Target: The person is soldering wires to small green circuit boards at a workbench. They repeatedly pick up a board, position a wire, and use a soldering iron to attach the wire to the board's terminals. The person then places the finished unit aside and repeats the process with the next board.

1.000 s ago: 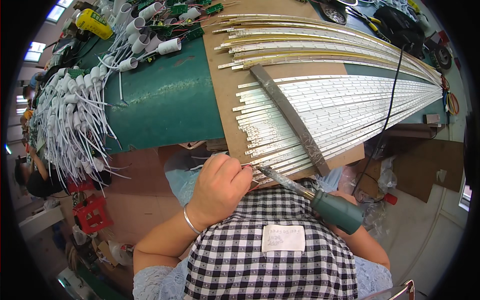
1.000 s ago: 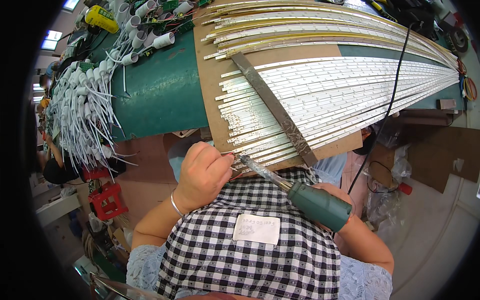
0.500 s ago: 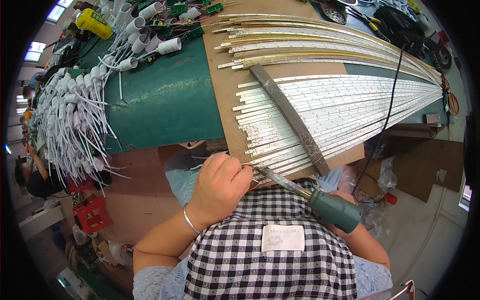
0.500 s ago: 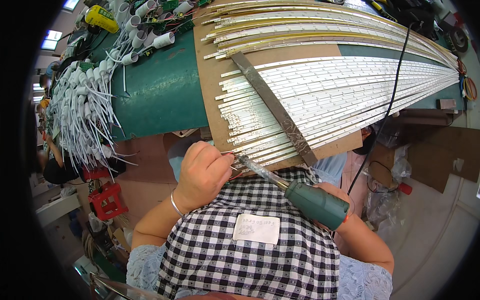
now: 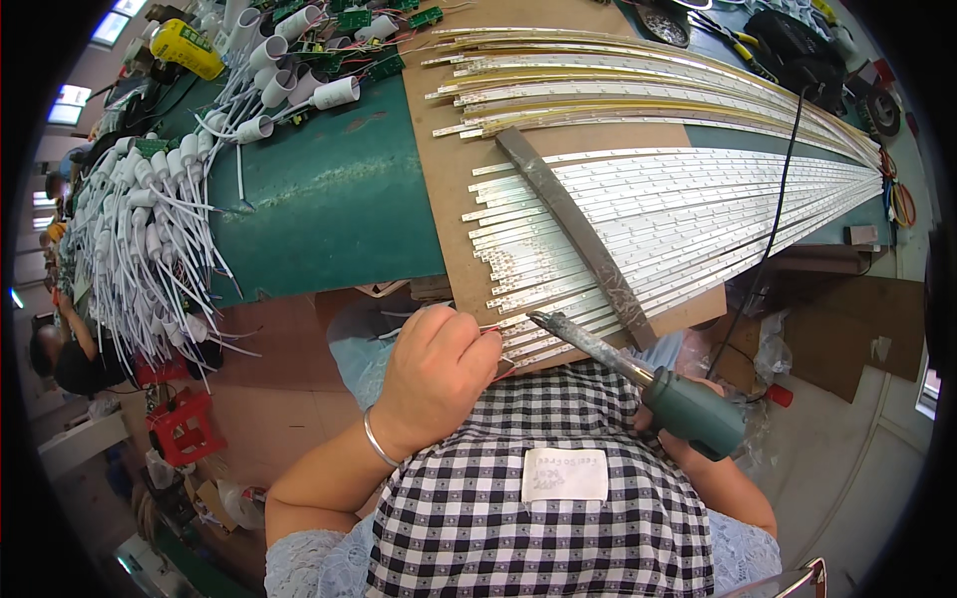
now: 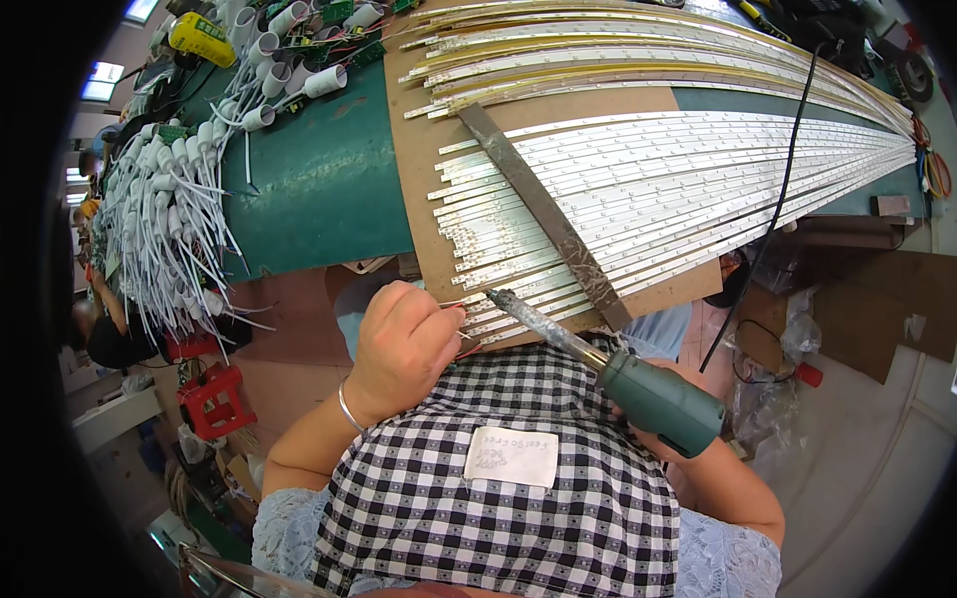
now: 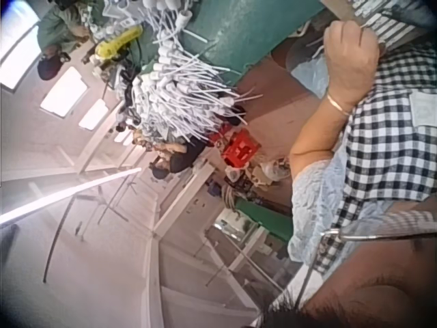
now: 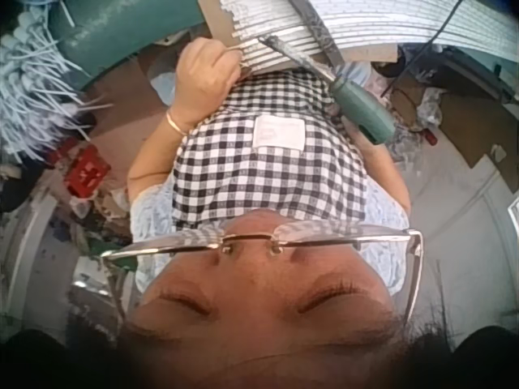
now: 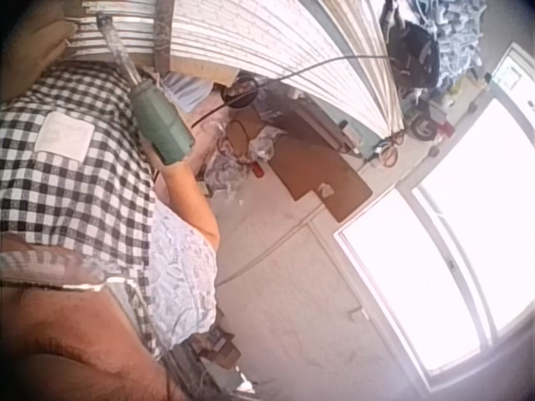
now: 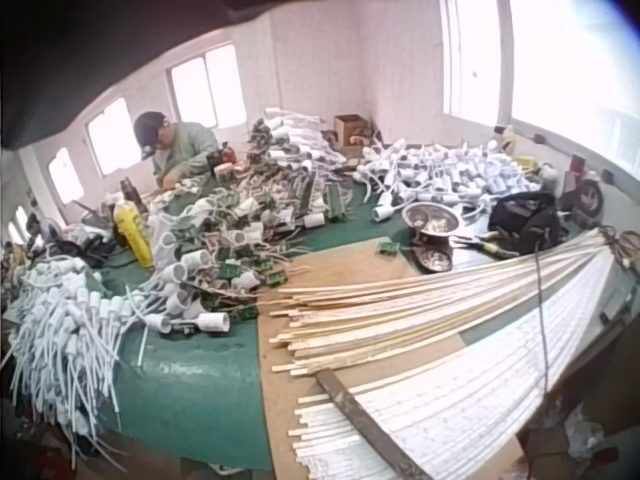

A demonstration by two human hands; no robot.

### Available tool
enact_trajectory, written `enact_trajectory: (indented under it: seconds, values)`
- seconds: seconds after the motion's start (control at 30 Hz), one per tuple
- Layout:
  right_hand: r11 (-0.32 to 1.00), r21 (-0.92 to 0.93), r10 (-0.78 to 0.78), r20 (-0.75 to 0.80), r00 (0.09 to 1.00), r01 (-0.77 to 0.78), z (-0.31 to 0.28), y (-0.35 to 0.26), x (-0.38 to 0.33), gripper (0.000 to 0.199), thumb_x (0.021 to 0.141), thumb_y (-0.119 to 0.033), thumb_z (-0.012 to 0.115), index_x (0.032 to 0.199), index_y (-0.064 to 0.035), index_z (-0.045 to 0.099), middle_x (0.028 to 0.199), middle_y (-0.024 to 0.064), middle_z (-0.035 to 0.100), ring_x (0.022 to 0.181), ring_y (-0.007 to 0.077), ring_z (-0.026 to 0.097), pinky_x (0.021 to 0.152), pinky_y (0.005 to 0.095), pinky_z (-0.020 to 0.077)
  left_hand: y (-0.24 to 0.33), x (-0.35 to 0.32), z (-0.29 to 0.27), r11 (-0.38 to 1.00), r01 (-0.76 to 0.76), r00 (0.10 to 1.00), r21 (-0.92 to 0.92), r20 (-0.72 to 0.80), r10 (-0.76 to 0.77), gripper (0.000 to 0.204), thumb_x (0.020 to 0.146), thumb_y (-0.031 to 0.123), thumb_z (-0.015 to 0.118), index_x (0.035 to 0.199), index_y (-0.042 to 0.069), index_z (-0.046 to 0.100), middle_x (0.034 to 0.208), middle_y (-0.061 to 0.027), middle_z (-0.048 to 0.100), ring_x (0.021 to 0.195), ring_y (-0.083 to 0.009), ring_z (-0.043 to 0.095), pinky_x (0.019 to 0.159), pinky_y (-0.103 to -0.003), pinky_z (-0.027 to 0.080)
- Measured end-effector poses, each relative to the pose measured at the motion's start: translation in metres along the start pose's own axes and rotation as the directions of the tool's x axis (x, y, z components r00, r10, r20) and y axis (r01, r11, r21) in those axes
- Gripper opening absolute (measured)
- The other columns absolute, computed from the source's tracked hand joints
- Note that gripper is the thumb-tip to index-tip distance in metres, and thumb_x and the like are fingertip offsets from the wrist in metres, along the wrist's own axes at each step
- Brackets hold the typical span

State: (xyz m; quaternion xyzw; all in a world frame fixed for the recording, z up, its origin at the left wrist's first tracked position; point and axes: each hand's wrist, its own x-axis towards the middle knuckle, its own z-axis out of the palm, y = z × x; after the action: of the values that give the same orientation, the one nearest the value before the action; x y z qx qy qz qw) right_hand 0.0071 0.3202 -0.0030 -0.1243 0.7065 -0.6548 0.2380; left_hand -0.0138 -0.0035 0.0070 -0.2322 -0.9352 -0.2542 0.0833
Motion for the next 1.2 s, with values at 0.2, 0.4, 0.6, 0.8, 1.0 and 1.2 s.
enact_trajectory:
  seconds: [0.2,0.4,0.6,0.8,1.0,1.2]
  values:
    - [0.999,0.038,0.003,-0.004,1.000,-0.003,0.001,0.002,0.000,0.038,0.087,-0.017,0.065,0.114,0.0077,0.055,0.091,0.0103,0.067,0.076,0.0137,0.066,0.068,0.0255,0.0552,0.001,0.001,-0.001,1.000,0.018,1.000,-0.006,0.012,-0.018,0.027,0.062,0.000,0.073,0.088,0.004,0.065,0.081,-0.0070,0.053,0.077,-0.0271,0.053,0.070,-0.039,0.045]
    - [0.999,0.039,0.024,-0.010,1.000,-0.023,0.001,0.006,-0.001,0.036,0.087,-0.018,0.066,0.113,0.0070,0.057,0.088,0.0084,0.067,0.074,0.0120,0.065,0.067,0.0245,0.0549,0.002,0.001,-0.003,0.999,0.034,0.999,0.004,0.015,-0.034,0.027,0.063,0.000,0.073,0.088,0.004,0.065,0.083,-0.0075,0.054,0.079,-0.0275,0.054,0.071,-0.039,0.046]
    - [0.999,-0.037,0.005,0.012,1.000,-0.004,-0.001,0.003,0.002,0.035,0.088,-0.019,0.065,0.112,0.0065,0.058,0.086,0.0080,0.068,0.072,0.0121,0.066,0.066,0.0245,0.0548,0.004,0.002,-0.006,0.992,0.102,0.995,-0.076,0.017,-0.101,0.025,0.067,0.000,0.072,0.090,0.005,0.066,0.087,-0.0080,0.058,0.081,-0.0281,0.056,0.072,-0.039,0.047]
    - [0.997,-0.042,-0.058,0.010,0.998,0.058,-0.002,0.009,0.001,0.035,0.089,-0.020,0.064,0.111,0.0063,0.058,0.085,0.0076,0.067,0.072,0.0128,0.066,0.066,0.0252,0.0550,-0.003,0.001,-0.014,0.906,0.227,0.973,-0.358,0.045,-0.226,0.019,0.072,0.001,0.074,0.089,0.005,0.066,0.085,-0.0087,0.066,0.077,-0.0268,0.060,0.071,-0.037,0.048]
    - [0.998,0.054,0.010,-0.018,1.000,-0.009,0.003,0.004,0.000,0.036,0.090,-0.020,0.065,0.113,0.0061,0.057,0.086,0.0075,0.067,0.072,0.0129,0.066,0.067,0.0247,0.0548,-0.008,0.000,-0.011,0.892,0.212,0.975,-0.398,0.019,-0.224,0.015,0.072,0.001,0.074,0.084,0.005,0.066,0.080,-0.0082,0.066,0.073,-0.0251,0.060,0.068,-0.035,0.048]
    - [0.996,-0.009,-0.085,0.031,0.996,0.085,0.001,0.006,0.003,0.033,0.088,-0.017,0.066,0.112,0.0051,0.058,0.089,0.0075,0.068,0.071,0.0126,0.066,0.066,0.0235,0.0543,0.000,0.004,0.005,0.965,0.152,0.980,-0.212,-0.095,-0.175,0.018,0.068,-0.002,0.071,0.082,0.006,0.061,0.081,-0.0076,0.058,0.074,-0.0275,0.054,0.065,-0.037,0.045]
